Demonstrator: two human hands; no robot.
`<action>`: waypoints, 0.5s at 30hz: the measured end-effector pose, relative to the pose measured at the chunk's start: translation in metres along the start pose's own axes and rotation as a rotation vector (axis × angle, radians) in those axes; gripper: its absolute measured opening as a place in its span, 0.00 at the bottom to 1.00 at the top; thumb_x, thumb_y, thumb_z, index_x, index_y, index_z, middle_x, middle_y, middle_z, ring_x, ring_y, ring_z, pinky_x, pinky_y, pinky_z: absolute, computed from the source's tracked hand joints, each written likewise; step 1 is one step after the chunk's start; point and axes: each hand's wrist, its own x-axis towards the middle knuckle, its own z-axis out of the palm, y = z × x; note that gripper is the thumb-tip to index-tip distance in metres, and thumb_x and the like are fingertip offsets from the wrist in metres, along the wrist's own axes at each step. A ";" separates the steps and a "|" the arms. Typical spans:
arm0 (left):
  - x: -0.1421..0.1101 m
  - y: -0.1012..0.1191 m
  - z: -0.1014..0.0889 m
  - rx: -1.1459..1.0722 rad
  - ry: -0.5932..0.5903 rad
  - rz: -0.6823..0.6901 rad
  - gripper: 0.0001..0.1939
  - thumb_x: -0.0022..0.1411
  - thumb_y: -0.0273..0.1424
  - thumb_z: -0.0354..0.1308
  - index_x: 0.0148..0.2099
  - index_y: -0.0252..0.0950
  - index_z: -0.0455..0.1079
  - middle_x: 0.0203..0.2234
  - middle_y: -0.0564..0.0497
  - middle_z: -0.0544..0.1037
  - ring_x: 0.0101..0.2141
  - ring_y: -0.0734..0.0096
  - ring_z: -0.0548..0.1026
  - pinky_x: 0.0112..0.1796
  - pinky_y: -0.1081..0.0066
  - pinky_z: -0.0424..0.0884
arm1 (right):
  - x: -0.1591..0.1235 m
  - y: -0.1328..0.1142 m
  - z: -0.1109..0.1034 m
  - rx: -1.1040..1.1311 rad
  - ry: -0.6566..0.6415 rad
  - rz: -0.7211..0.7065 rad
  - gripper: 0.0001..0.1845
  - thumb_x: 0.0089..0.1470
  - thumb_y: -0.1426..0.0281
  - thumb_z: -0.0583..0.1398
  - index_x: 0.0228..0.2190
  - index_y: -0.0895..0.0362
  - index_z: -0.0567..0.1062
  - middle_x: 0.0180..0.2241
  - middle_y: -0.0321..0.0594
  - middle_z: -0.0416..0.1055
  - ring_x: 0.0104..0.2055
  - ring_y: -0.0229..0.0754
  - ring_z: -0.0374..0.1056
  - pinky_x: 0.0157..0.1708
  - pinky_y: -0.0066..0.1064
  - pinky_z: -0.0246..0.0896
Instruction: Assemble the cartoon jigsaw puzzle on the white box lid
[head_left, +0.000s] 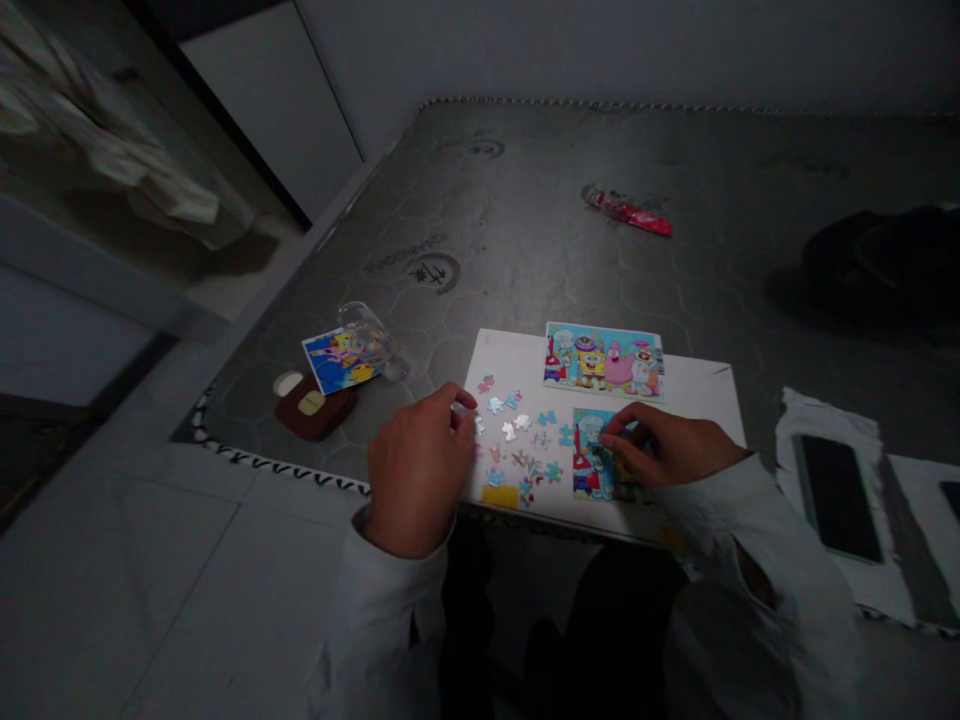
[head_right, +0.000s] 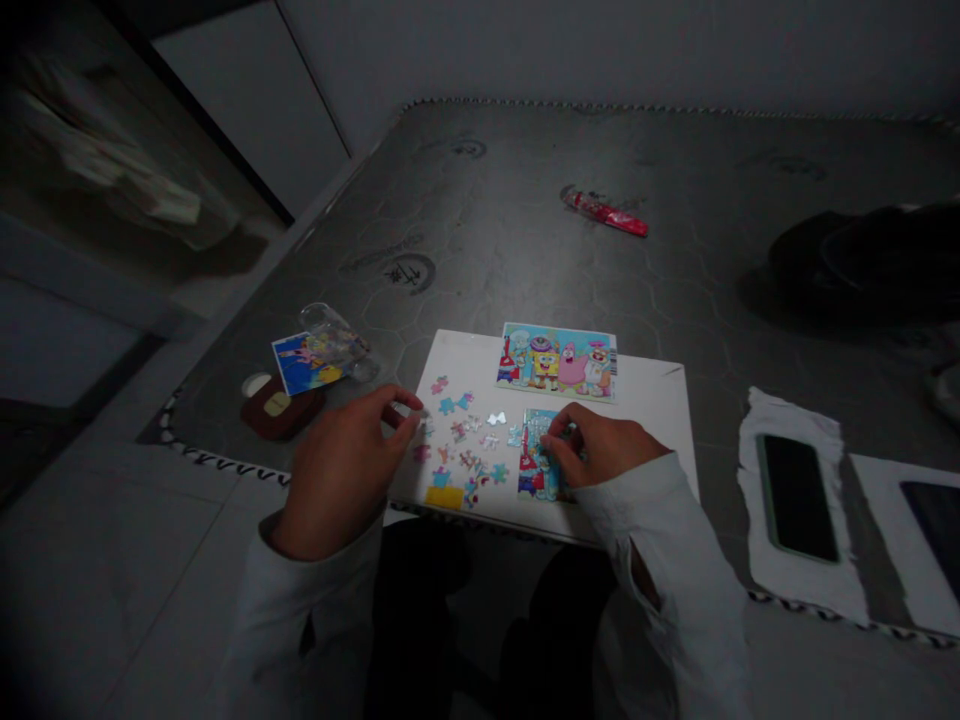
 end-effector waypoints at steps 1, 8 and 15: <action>0.001 0.000 0.001 -0.003 -0.002 0.001 0.10 0.69 0.35 0.57 0.48 0.48 0.77 0.37 0.55 0.85 0.37 0.60 0.80 0.33 0.67 0.62 | 0.000 0.000 0.000 -0.003 -0.004 0.002 0.08 0.57 0.59 0.62 0.35 0.48 0.79 0.26 0.31 0.78 0.24 0.39 0.69 0.25 0.30 0.53; 0.003 0.003 0.006 -0.017 -0.034 0.017 0.10 0.68 0.36 0.59 0.48 0.50 0.79 0.37 0.55 0.85 0.35 0.63 0.79 0.32 0.67 0.60 | -0.001 0.000 -0.003 0.004 -0.012 0.013 0.08 0.58 0.60 0.61 0.36 0.48 0.78 0.26 0.31 0.78 0.25 0.39 0.71 0.26 0.30 0.55; 0.006 0.004 0.004 -0.012 -0.032 -0.026 0.09 0.65 0.43 0.63 0.44 0.49 0.82 0.35 0.53 0.85 0.35 0.60 0.79 0.31 0.66 0.59 | -0.002 0.005 -0.004 0.013 0.003 0.008 0.08 0.57 0.59 0.62 0.35 0.47 0.79 0.26 0.32 0.78 0.26 0.40 0.72 0.26 0.30 0.56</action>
